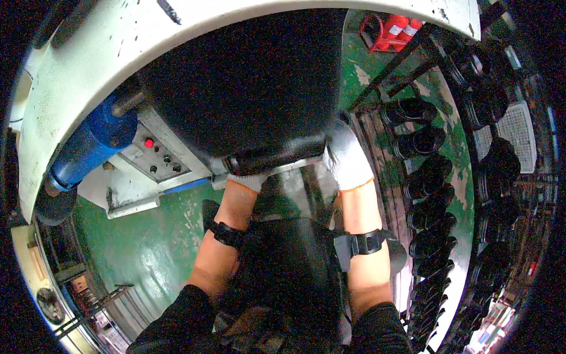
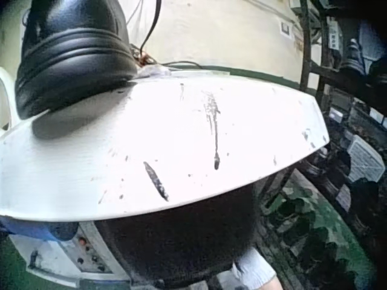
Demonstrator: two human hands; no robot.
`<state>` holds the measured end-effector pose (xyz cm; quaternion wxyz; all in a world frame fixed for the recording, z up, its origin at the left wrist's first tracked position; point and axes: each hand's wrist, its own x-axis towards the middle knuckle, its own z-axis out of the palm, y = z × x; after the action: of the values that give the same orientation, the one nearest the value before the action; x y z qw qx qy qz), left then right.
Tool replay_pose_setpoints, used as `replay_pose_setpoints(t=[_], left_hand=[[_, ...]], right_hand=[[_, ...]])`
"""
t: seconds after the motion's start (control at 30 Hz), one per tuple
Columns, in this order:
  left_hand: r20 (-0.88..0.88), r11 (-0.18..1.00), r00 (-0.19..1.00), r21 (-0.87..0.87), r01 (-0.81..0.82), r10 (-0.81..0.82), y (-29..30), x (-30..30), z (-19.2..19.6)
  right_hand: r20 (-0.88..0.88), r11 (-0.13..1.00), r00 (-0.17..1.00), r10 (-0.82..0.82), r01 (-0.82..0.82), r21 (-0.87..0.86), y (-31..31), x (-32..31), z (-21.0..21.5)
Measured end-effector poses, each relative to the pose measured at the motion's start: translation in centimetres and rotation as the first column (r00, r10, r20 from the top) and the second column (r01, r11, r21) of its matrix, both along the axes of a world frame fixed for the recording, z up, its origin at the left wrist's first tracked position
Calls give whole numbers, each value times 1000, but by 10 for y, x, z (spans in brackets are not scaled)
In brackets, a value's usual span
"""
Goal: The worker is using a buffing machine to polish and finish black leather shoes.
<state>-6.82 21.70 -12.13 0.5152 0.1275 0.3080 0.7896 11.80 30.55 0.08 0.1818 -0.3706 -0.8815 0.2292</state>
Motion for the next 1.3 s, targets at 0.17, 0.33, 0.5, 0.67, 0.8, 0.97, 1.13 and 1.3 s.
replay_pose_setpoints(t=[0.17,0.33,0.5,0.67,0.8,0.97,1.13,1.3], left_hand=[[-139,995,990,-96,-33,20,18,20,32],[-41,991,996,-107,-82,78,17,16,52],[303,991,943,-56,-124,135,6,6,79],[416,986,898,15,-167,145,-6,-25,83],[307,954,910,25,-300,278,-16,-44,105],[150,936,930,52,-347,336,-31,-54,145],[208,938,917,2,-348,340,-37,-60,150],[167,950,937,16,-313,306,-39,-64,134]], right_hand=[[-599,529,762,-246,-412,-742,5,10,10],[-597,67,422,-682,-777,-626,-6,0,14],[-495,801,859,126,-383,-460,-4,6,-15],[-296,848,950,103,-239,-472,-17,-26,-26],[43,927,988,146,-152,343,-40,-57,12],[82,892,995,60,-91,442,-63,-80,4],[280,852,958,66,-200,484,-86,-101,15],[-27,829,998,61,-35,558,-85,-108,37]])
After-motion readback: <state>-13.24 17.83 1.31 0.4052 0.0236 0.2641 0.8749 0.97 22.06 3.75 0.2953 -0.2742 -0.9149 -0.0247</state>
